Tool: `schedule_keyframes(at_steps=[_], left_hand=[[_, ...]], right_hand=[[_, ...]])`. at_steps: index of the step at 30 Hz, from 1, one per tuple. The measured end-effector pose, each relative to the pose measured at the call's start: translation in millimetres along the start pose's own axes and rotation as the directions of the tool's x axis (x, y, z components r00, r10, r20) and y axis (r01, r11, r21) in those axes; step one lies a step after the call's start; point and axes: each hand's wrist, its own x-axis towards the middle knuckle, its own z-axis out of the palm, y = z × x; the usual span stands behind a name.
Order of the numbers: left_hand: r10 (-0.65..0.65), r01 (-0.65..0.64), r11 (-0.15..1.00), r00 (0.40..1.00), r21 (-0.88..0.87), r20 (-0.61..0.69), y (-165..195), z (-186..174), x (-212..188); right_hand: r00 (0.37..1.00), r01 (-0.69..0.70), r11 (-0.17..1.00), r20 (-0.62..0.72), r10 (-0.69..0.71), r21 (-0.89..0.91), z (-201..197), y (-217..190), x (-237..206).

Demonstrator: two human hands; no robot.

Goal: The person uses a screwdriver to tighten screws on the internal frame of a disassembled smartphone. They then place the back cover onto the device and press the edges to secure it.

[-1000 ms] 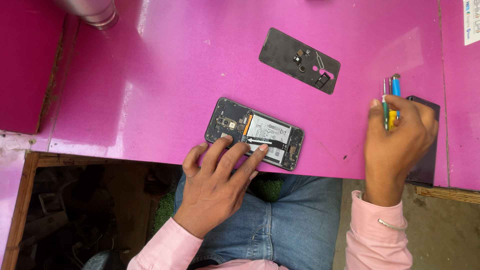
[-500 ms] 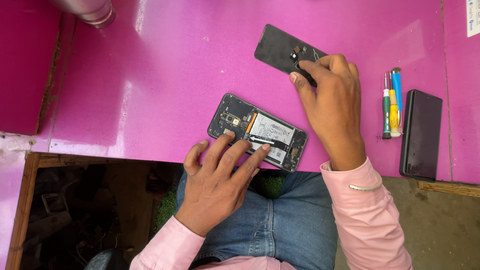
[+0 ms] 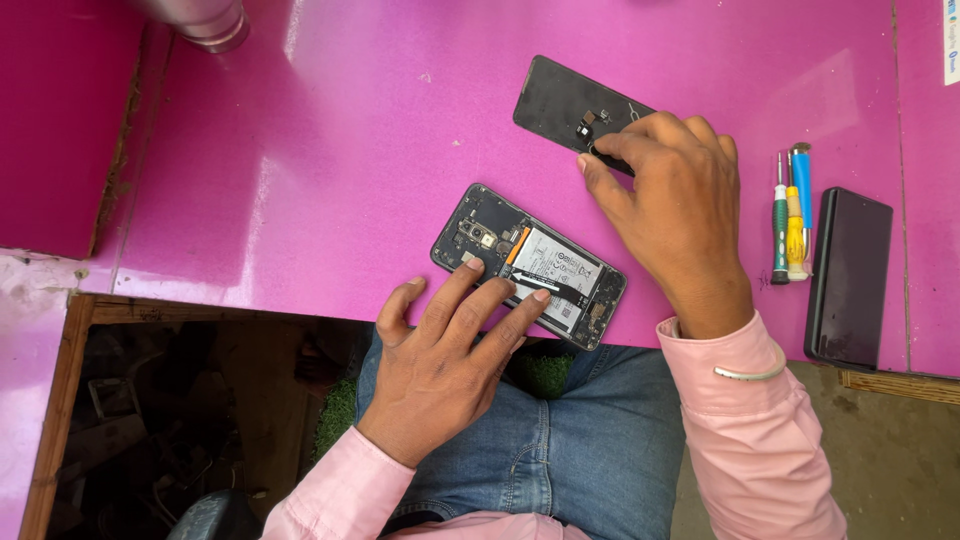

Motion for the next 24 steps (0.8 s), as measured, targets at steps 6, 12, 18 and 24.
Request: schedule_keyframes(at_steps=[6,12,18,24], left_hand=[[-0.002,0.002,1.0,1.0,0.0,0.0,0.5,0.4,0.9],[0.0,0.0,1.0,1.0,0.003,-0.01,1.0,-0.5,1.6],[0.007,-0.007,1.0,1.0,0.002,0.0,0.8,-1.3,2.2],[0.016,-0.018,1.0,0.997,-0.016,-0.081,0.5,-0.4,1.6]], right_hand=[[0.999,0.029,0.999,0.029,-0.028,-0.032,-1.9,-0.5,2.7],[0.986,0.106,0.987,-0.116,-0.12,-0.117,0.2,-7.7,7.3],[0.989,0.074,0.944,-0.143,-0.029,0.322,-15.5,-27.5,-10.4],[0.979,0.205,0.829,-0.112,-0.172,0.52,-15.0,-48.0,-22.5]])
